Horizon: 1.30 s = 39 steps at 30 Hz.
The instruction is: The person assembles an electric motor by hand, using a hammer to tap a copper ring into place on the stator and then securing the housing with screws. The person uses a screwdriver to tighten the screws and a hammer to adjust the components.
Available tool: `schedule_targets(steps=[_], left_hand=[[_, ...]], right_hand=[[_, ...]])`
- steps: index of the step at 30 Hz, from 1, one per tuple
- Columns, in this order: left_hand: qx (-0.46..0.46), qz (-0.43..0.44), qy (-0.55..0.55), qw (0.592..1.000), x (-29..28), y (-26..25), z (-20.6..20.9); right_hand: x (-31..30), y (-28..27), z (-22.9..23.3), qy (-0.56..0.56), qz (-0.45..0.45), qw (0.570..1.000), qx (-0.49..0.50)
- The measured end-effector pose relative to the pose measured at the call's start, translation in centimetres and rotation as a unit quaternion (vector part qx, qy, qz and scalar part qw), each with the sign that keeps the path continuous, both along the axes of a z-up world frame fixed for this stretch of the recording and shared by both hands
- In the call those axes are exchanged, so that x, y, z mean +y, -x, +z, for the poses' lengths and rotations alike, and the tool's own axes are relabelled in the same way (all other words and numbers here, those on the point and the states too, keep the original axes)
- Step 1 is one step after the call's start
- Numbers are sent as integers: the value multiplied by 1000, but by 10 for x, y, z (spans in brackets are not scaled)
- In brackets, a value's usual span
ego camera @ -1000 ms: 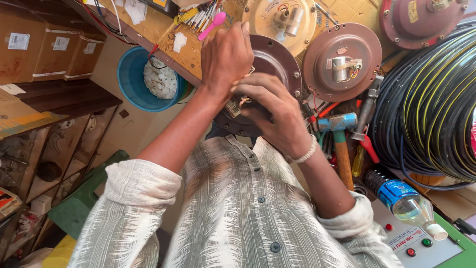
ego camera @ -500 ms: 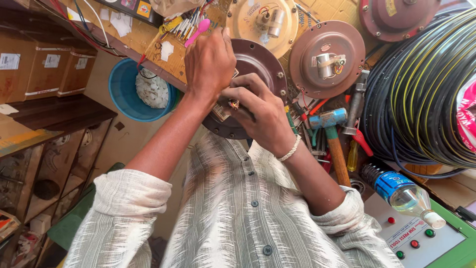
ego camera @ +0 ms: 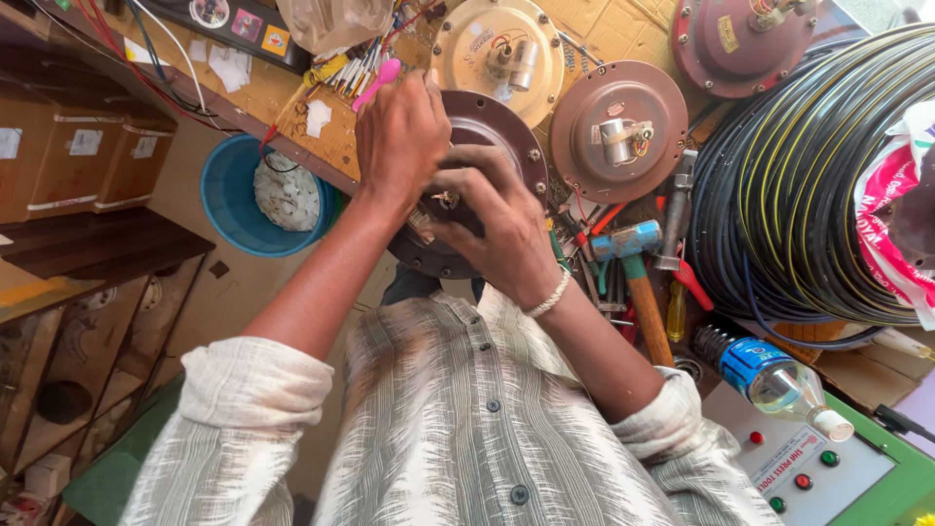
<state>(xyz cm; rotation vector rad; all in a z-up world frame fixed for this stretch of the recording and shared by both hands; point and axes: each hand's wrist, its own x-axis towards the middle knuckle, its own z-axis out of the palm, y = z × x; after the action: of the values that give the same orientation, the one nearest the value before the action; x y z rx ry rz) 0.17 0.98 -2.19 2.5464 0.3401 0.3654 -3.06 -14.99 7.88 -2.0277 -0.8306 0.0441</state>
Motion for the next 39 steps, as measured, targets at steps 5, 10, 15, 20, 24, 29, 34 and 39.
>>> schedule_targets(steps=[5, 10, 15, 20, 24, 29, 34, 39], left_hand=[[-11, -13, -5, 1000, 1, 5, -7], [46, 1, 26, 999, 0, 2, -1], [36, 9, 26, 999, -1, 3, 2], [-35, 3, 12, 999, 1, 1, -12], [78, 14, 17, 997, 5, 0, -19], [48, -19, 1, 999, 6, 1, -13], [-42, -211, -32, 976, 2, 7, 12], [23, -298, -32, 954, 13, -1, 4]], right_hand=[[-7, 1, 14, -3, 56, 998, 9], [-3, 6, -3, 48, -9, 999, -20], [-11, 7, -20, 44, -49, 993, -103], [-74, 25, -37, -20, -95, 992, -84], [-137, 65, -72, 38, -192, 977, 85], [-193, 124, -116, 86, -247, 948, 180], [-209, 144, -138, 93, -228, 947, 208], [-210, 125, -140, 92, -189, 952, 222]])
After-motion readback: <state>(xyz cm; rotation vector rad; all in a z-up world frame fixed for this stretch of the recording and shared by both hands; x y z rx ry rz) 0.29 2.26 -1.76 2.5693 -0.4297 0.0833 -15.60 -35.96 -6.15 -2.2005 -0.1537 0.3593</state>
